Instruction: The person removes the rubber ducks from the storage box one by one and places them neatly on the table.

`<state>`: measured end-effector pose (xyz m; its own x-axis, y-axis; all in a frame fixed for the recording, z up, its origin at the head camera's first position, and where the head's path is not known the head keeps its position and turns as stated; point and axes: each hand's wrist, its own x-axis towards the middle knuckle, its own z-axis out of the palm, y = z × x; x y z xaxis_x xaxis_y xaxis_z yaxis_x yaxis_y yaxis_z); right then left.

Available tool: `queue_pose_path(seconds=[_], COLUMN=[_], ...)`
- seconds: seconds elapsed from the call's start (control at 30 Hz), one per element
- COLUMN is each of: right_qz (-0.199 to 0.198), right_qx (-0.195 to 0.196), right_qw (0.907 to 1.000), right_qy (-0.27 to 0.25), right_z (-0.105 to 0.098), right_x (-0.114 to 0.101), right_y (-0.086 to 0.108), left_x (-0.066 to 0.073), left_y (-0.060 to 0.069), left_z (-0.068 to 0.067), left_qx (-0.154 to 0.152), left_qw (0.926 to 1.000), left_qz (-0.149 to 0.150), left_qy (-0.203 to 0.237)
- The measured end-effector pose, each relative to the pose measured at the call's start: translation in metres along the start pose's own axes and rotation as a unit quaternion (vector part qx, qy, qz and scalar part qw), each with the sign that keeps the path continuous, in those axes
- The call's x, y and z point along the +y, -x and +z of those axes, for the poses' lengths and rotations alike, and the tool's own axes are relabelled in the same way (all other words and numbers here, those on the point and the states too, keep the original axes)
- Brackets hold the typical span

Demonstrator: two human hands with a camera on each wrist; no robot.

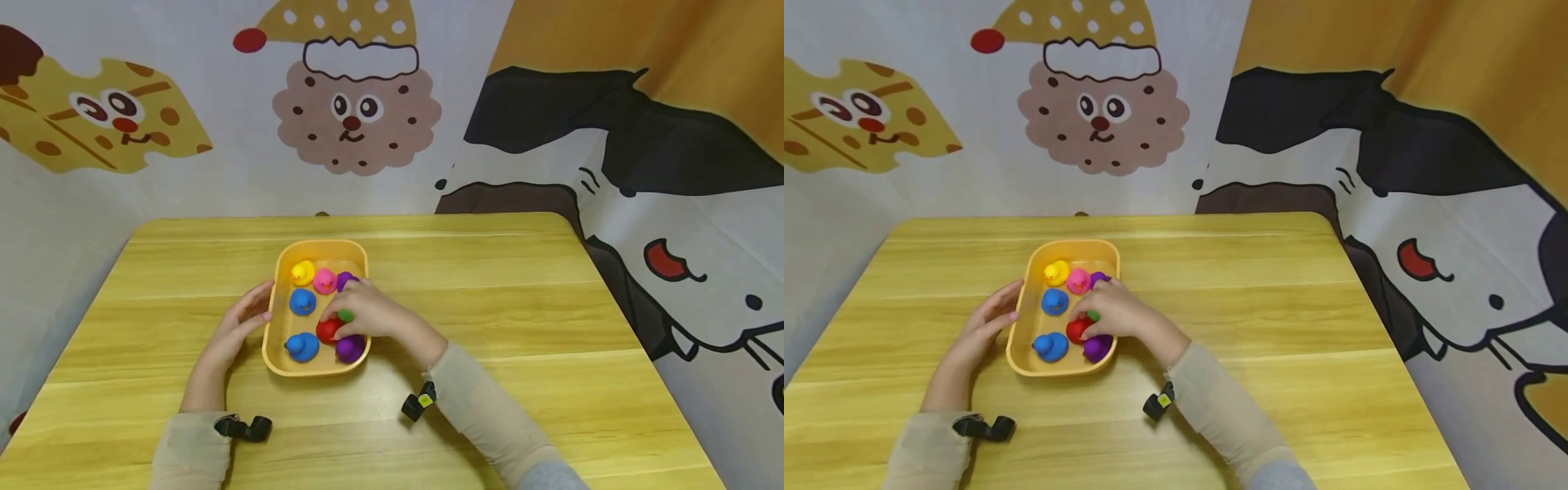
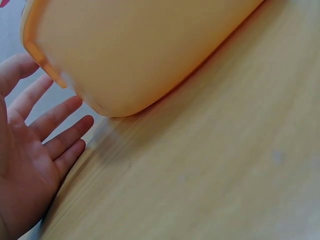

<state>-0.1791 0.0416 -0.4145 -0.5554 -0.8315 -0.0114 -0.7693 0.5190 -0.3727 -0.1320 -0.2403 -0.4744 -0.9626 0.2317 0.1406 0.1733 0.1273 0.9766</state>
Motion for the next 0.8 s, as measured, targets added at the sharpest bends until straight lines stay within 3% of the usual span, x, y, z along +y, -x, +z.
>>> queue_pose_path(seconds=[0.47, 0.8], right_qz=[0.028, 0.011], right_qx=[-0.012, 0.016], right_qw=[0.9995, 0.9998], right_qy=[0.006, -0.01], right_z=[-0.0007, -0.001], right_x=[-0.0039, -0.0018], right_y=[-0.002, -0.0004], left_x=[-0.0012, -0.002], left_y=[-0.0007, 0.0003], left_z=[0.0006, 0.0013], left_qx=[0.001, 0.002], left_qw=[1.0, 1.0], left_qz=[-0.006, -0.004], left_qy=[0.003, 0.006])
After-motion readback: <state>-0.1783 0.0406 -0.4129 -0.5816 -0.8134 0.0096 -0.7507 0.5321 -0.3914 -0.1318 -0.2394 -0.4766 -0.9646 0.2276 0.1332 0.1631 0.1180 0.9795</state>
